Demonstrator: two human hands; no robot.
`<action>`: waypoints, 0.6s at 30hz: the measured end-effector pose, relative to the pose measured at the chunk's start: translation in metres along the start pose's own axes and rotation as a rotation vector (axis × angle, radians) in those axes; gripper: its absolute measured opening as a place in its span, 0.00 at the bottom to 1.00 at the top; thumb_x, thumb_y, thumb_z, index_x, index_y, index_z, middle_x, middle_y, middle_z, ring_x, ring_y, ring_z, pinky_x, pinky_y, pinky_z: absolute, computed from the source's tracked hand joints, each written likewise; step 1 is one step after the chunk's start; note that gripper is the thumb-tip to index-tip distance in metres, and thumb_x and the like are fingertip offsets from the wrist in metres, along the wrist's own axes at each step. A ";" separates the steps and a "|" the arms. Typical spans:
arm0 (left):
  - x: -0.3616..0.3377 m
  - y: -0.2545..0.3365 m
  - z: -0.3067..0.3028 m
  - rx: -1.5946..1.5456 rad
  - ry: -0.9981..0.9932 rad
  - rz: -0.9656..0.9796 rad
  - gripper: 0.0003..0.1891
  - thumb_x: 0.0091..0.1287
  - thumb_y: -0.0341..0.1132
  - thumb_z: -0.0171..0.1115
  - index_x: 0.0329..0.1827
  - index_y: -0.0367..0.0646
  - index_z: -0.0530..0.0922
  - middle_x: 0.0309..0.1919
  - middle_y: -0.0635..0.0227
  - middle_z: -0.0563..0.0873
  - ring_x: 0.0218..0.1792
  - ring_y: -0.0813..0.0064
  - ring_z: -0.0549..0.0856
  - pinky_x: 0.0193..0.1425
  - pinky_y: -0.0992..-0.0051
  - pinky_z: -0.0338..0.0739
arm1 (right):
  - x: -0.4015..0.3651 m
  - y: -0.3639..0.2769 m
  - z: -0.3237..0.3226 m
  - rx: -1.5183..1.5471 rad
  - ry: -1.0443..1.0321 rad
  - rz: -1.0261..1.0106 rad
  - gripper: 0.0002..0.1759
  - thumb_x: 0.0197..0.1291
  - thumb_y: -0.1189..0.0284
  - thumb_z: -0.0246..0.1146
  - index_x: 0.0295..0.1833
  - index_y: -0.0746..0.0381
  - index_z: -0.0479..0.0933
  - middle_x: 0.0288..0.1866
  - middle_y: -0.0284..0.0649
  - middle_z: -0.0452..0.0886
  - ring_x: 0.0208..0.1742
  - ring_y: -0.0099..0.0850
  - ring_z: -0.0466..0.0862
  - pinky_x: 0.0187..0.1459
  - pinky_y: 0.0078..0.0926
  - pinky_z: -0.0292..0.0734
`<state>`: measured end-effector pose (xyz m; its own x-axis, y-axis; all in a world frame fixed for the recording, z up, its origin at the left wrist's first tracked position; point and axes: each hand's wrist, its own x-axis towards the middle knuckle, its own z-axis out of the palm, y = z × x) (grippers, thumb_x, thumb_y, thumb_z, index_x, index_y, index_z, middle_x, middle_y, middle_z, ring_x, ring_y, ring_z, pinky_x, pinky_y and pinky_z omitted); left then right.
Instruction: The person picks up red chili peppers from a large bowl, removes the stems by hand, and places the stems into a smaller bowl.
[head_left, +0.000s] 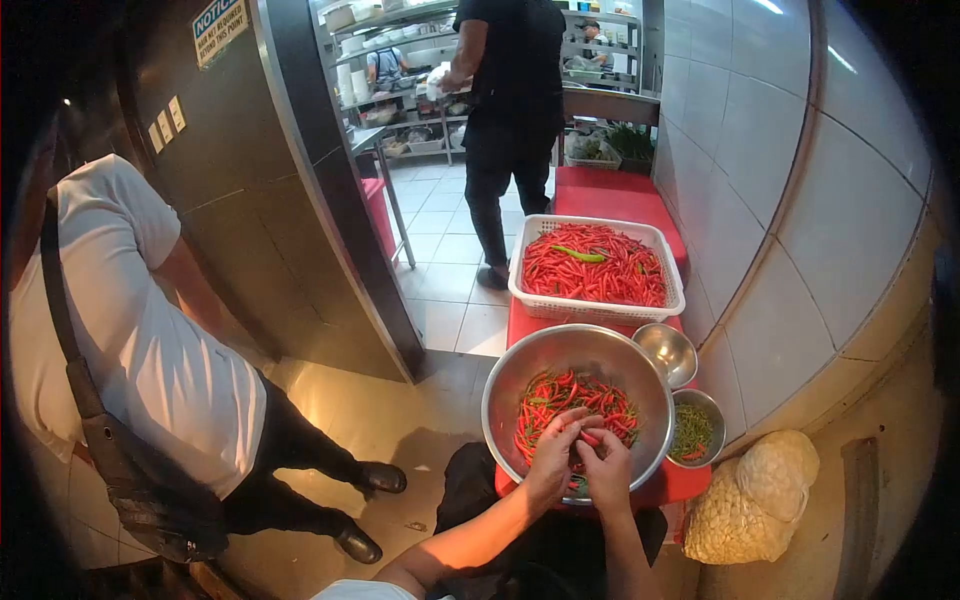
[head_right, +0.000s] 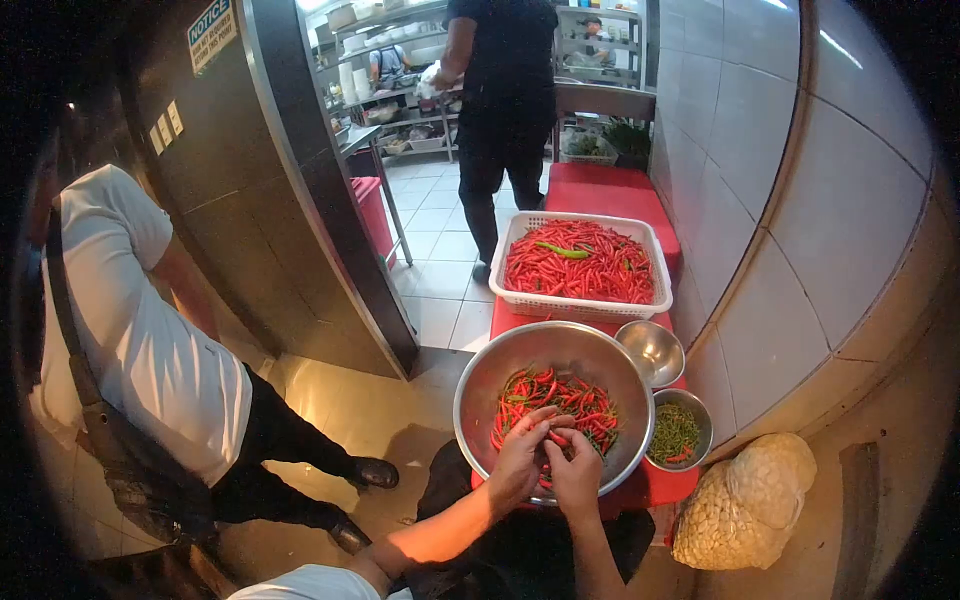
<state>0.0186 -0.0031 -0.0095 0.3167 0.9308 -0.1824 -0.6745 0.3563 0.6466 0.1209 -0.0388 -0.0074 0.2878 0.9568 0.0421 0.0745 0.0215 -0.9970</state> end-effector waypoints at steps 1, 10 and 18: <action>0.000 0.000 -0.002 0.014 -0.001 -0.004 0.17 0.80 0.32 0.48 0.68 0.37 0.69 0.58 0.55 0.83 0.51 0.69 0.85 0.49 0.72 0.84 | -0.002 0.001 0.001 0.019 0.003 -0.012 0.11 0.65 0.76 0.66 0.49 0.71 0.83 0.42 0.41 0.87 0.41 0.24 0.86 0.40 0.23 0.83; -0.003 0.022 -0.001 -0.106 -0.049 -0.040 0.21 0.82 0.44 0.42 0.66 0.38 0.69 0.59 0.52 0.83 0.52 0.64 0.84 0.52 0.68 0.80 | -0.003 -0.019 -0.018 0.338 -0.081 0.220 0.12 0.68 0.76 0.63 0.53 0.70 0.82 0.37 0.38 0.86 0.33 0.22 0.85 0.36 0.21 0.85; -0.003 0.027 0.015 -0.114 -0.031 -0.054 0.26 0.83 0.48 0.38 0.67 0.35 0.69 0.63 0.49 0.81 0.65 0.58 0.80 0.71 0.61 0.73 | -0.013 -0.031 -0.045 0.432 -0.033 0.235 0.11 0.70 0.75 0.63 0.53 0.69 0.82 0.37 0.38 0.85 0.33 0.23 0.84 0.38 0.21 0.82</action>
<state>0.0090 0.0027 0.0197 0.3739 0.9076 -0.1909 -0.7269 0.4146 0.5475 0.1576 -0.0646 0.0262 0.2180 0.9587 -0.1826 -0.3938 -0.0848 -0.9153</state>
